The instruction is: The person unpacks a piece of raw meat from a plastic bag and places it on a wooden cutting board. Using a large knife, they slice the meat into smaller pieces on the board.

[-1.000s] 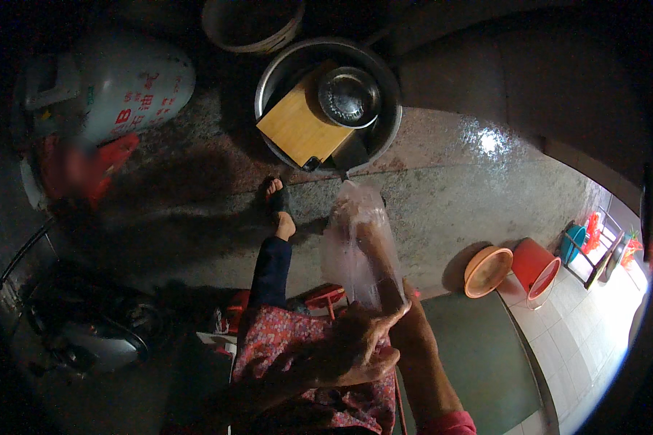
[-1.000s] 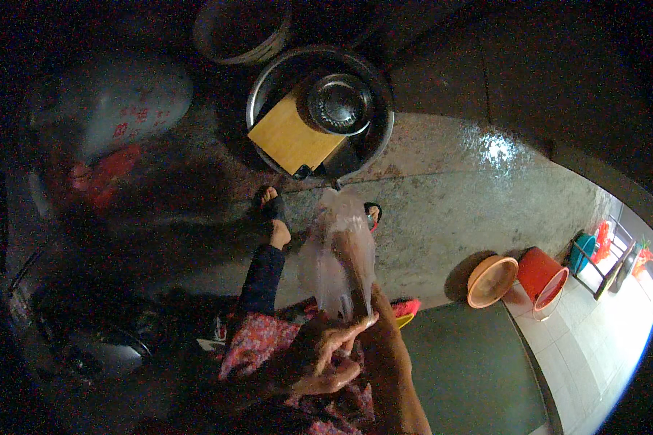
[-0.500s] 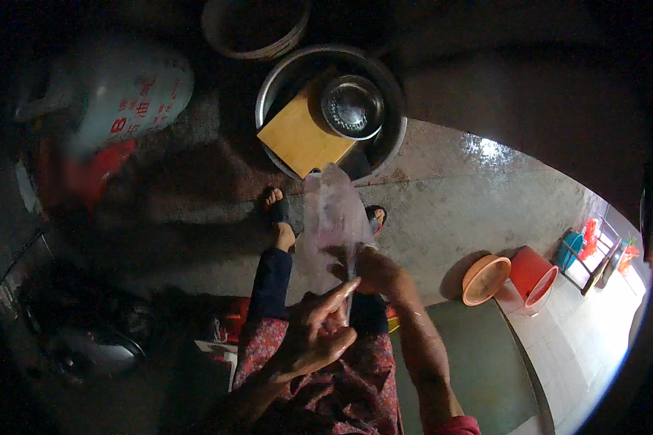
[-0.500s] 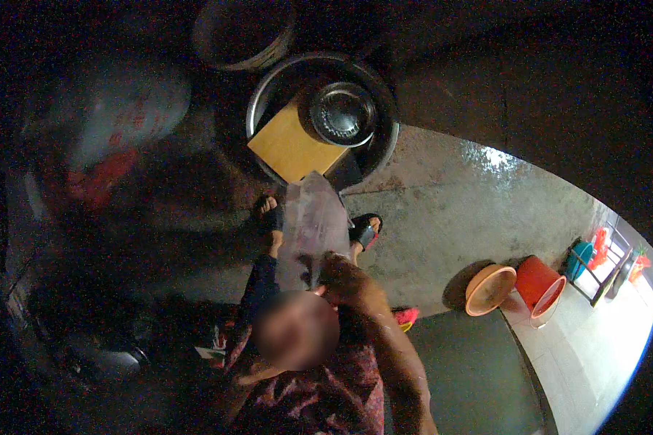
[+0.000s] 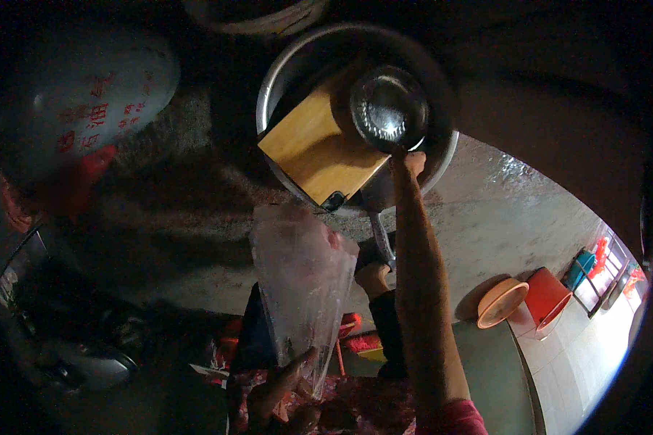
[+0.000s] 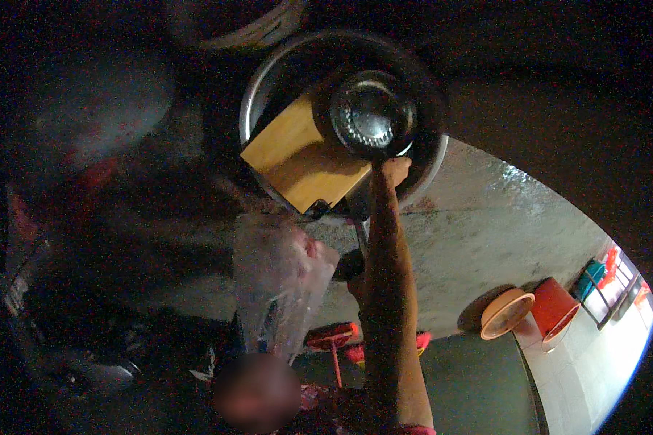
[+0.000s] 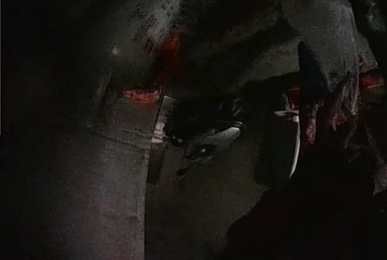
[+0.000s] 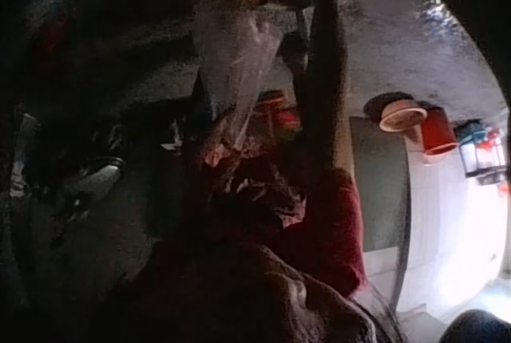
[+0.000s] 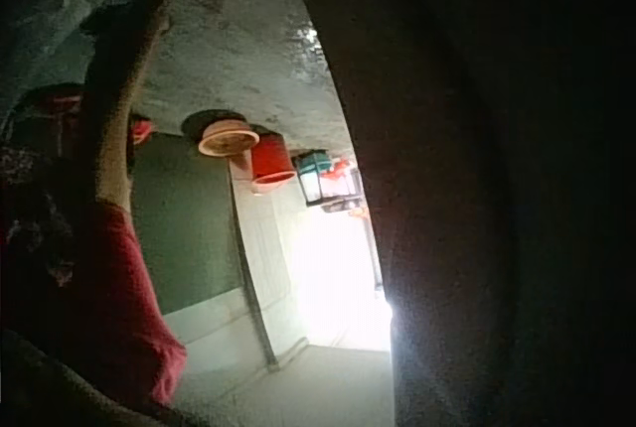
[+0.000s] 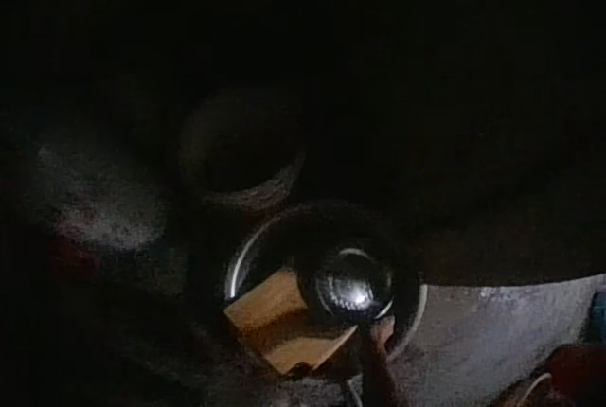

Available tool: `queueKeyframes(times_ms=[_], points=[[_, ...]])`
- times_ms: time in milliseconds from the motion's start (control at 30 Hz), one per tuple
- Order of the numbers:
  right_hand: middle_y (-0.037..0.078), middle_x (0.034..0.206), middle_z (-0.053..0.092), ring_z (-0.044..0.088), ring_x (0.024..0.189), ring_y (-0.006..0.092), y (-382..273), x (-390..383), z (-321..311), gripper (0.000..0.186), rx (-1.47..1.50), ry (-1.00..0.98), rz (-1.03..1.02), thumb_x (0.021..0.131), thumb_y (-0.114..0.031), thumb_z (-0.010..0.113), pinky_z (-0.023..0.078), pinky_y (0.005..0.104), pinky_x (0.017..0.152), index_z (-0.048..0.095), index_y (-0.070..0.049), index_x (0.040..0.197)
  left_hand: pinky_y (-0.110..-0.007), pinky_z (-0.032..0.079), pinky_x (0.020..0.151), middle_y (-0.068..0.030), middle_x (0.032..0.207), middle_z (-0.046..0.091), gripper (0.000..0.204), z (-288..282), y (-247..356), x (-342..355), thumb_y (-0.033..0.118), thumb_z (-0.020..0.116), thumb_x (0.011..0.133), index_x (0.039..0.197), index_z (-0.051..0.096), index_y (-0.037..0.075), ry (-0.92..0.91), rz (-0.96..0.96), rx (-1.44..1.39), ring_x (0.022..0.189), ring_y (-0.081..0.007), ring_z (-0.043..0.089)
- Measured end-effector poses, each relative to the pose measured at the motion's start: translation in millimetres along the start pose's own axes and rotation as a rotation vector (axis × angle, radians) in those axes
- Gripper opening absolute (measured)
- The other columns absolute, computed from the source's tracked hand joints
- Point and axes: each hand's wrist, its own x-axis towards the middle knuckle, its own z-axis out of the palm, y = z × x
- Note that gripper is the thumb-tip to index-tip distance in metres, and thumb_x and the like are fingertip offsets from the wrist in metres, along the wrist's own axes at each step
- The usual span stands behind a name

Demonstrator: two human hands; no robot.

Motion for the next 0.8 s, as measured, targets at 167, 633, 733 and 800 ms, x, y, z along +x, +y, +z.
queueKeyframes(times_ms=[167,633,733,800], points=[[0.014,0.090,0.066,0.062,0.072,0.0239,-18,-20,-13,0.035,0.634,-0.336,0.123,0.089,-0.024,0.067,0.050,0.0340,0.055,0.062,0.005,0.109,-0.034,0.048,0.061,-0.0121,0.088,0.060,0.034,-9,2,-9,0.023,0.055,0.093,0.120,0.051,0.003,0.052,-0.022,-0.039,0.066,-0.0216,0.059],[0.005,0.066,0.061,0.058,0.054,0.0219,62,-44,-55,0.024,0.389,-0.605,-0.272,0.083,-0.016,0.070,0.045,0.0365,0.046,0.067,0.001,0.099,-0.037,0.051,0.074,-0.0186,0.111,0.061,0.053,-2,19,-37,0.028,0.059,0.093,0.136,0.045,0.000,-0.044,-0.024,0.115,0.080,-0.0266,0.064],[0.009,0.071,0.068,0.065,0.060,0.0270,54,-74,-41,0.020,0.770,-0.479,0.058,0.080,-0.011,0.071,0.049,0.0418,0.053,0.067,0.000,0.096,-0.038,0.051,0.077,-0.0200,0.116,0.062,0.057,8,20,-37,0.029,0.059,0.093,0.139,0.044,0.000,-0.043,0.000,0.188,0.083,-0.0276,0.065],[0.006,0.068,0.058,0.058,0.054,0.0172,40,-92,-42,0.015,0.591,-0.308,-0.017,0.085,-0.017,0.065,0.044,0.0299,0.046,0.059,-0.004,0.081,-0.038,0.052,0.078,-0.0210,0.119,0.062,0.059,17,28,-33,0.030,0.060,0.094,0.142,0.043,-0.001,-0.077,0.018,0.272,0.085,-0.0283,0.065]])
